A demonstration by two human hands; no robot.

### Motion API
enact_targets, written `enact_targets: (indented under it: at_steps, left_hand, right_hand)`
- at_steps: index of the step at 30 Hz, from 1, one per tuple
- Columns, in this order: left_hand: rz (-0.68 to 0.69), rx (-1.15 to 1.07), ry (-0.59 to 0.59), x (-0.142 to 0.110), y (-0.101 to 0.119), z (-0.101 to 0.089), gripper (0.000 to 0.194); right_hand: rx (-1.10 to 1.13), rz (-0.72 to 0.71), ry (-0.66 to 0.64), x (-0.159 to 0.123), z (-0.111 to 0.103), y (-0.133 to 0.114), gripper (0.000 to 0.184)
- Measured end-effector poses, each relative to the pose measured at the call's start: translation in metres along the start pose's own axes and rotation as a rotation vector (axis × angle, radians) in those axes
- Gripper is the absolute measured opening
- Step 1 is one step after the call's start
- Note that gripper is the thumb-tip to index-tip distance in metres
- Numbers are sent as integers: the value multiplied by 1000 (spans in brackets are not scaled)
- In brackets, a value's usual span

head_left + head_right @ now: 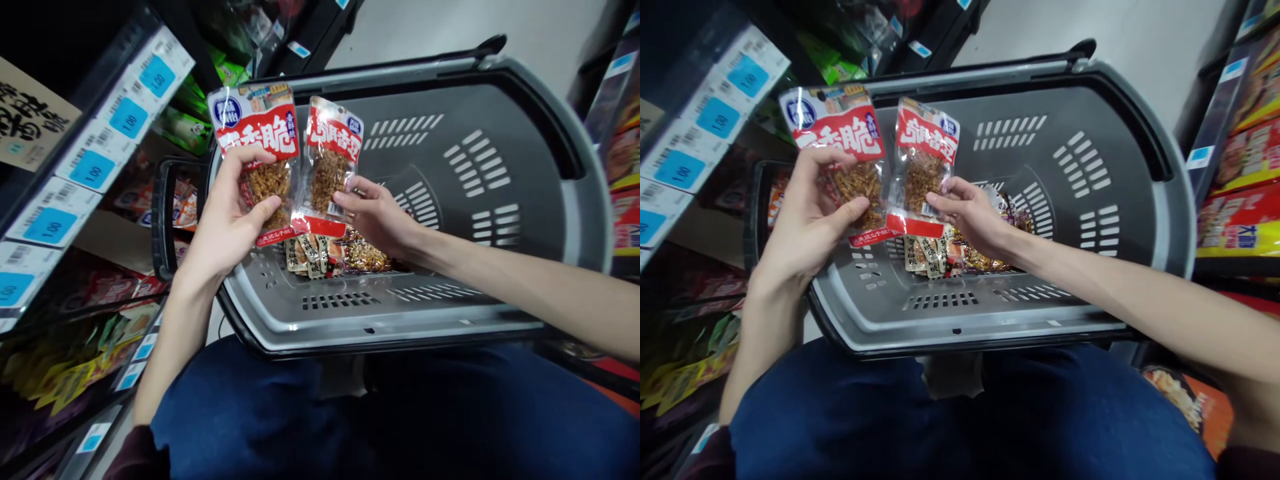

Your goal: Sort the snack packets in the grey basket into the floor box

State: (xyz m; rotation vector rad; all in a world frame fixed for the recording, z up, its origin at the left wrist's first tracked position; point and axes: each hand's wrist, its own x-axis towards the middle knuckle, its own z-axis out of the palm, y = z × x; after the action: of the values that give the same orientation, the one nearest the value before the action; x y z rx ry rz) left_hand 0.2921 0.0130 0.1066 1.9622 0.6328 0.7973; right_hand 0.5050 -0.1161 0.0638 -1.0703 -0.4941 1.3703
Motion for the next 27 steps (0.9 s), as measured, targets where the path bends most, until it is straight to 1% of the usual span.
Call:
enact_targets:
  at_steps: [3,7,15,18,20,21,23,24,25,27]
  left_hand:
    - [-12,-25,-14,0,-1,-1,54]
    - [-1,-7,-41,0,0,-1,62]
    - [-41,-20,-34,-1,3,0,65]
    - [-45,-12,-38,-2,2,-1,66]
    - [-63,-4,-45,-2,0,-2,67]
    - [-77,2,-47,-3,0,-2,66]
    - [-104,12,-45,-3,0,-3,63]
    - [-110,17,-47,-3,0,-3,61]
    - [-110,22,-51,-3,0,-3,60]
    - [-95,31,-58,-3,0,-3,59]
  right_hand:
    - [59,23,37,-1,2,-4,43]
    - [58,21,52,-5,7,-9,47]
    - [21,42,45,-6,9,-8,49]
    - [44,50,50,-5,9,-9,44]
    - [92,67,26,-4,5,-11,35]
    - [118,88,-11,-4,2,-13,29]
    - [171,140,-141,-4,-3,-16,18]
    - [193,169,-227,-5,-5,-17,19]
    - [214,198,-329,-5,-6,-18,24]
    - [272,230,-574,-4,-7,-16,37]
